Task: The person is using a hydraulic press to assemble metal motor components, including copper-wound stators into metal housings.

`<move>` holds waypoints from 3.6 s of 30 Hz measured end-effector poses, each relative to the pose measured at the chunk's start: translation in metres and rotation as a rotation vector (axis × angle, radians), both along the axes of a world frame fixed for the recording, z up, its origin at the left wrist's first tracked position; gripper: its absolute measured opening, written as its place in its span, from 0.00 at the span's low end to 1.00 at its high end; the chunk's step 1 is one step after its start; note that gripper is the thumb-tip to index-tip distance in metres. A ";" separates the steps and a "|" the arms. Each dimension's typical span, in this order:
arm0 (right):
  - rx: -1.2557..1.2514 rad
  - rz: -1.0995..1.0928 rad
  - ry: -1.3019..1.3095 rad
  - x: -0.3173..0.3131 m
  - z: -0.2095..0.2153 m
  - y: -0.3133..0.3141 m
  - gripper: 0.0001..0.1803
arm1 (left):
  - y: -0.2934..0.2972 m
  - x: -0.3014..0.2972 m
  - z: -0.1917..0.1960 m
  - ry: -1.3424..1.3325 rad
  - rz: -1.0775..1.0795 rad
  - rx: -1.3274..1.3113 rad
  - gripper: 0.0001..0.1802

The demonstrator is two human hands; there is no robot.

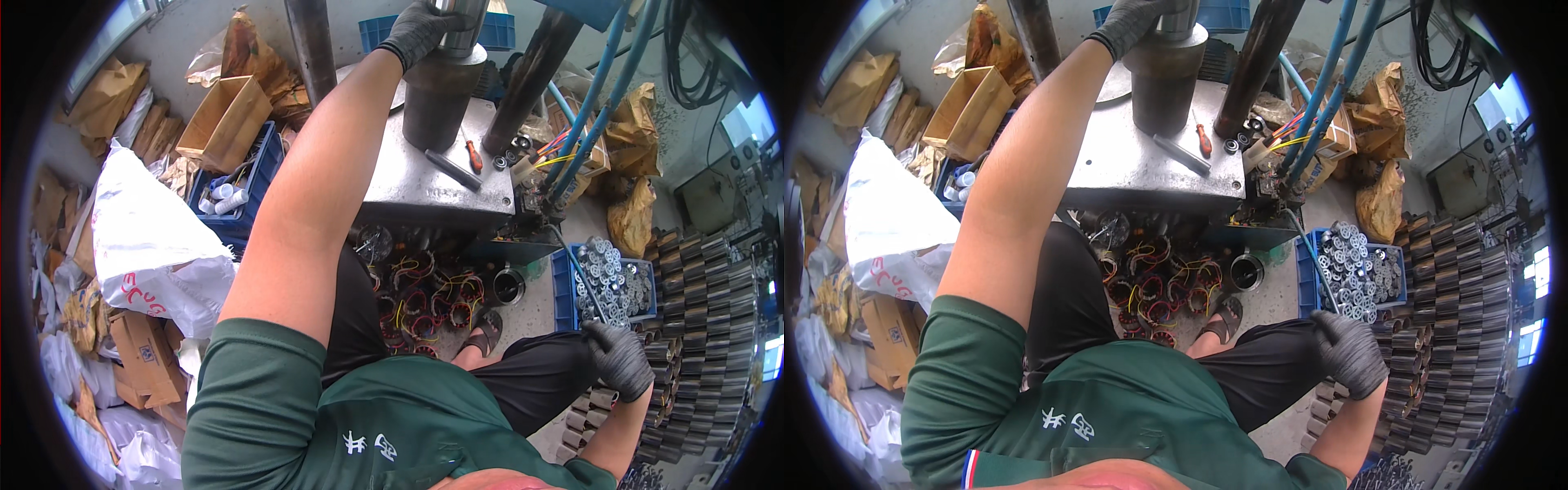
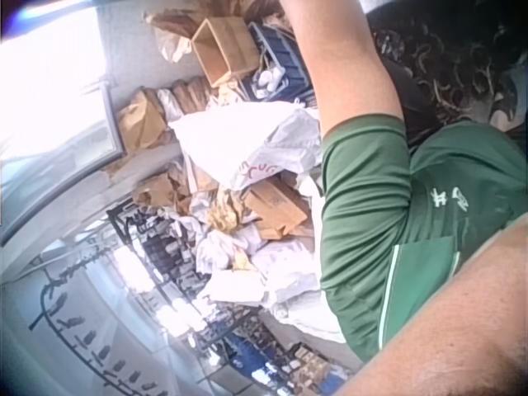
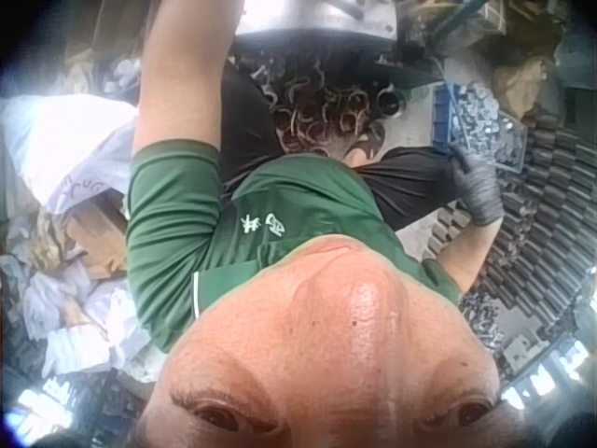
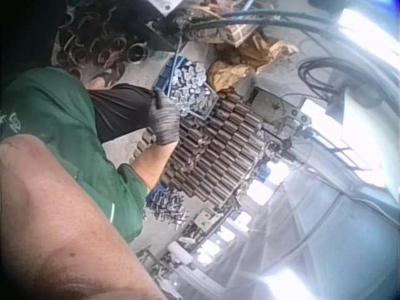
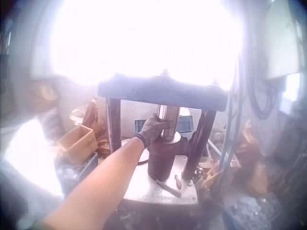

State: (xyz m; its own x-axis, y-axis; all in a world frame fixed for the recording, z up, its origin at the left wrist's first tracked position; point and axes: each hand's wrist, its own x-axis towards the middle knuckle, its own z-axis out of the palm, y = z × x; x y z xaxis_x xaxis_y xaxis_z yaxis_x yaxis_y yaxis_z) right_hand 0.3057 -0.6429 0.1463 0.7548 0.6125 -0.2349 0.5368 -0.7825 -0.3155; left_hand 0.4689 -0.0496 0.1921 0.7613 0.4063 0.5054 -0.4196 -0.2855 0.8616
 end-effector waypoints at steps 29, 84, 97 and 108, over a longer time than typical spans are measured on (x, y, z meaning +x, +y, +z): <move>0.401 -0.092 -0.899 0.188 0.098 0.084 0.22 | 0.012 0.030 -0.017 -0.189 -0.056 -0.068 0.44; 0.911 0.146 0.108 0.081 -0.078 0.322 0.53 | -0.056 -0.149 -0.165 -0.251 -0.113 -1.263 0.32; 1.286 0.031 -0.292 0.171 -0.001 0.423 0.51 | -0.066 -0.140 -0.168 -0.229 -0.208 -1.295 0.35; 0.769 -0.143 -0.913 0.204 0.002 0.431 0.50 | -0.063 -0.114 -0.170 -0.174 -0.614 -1.483 0.43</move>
State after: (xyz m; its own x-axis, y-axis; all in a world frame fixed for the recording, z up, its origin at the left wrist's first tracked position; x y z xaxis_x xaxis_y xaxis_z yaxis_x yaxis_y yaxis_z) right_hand 0.5095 -0.2119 0.1481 0.5252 0.2549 0.8119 0.7290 -0.6269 -0.2748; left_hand 0.3548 -0.1128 0.0224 0.9633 0.2622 0.0582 -0.2680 0.9527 0.1435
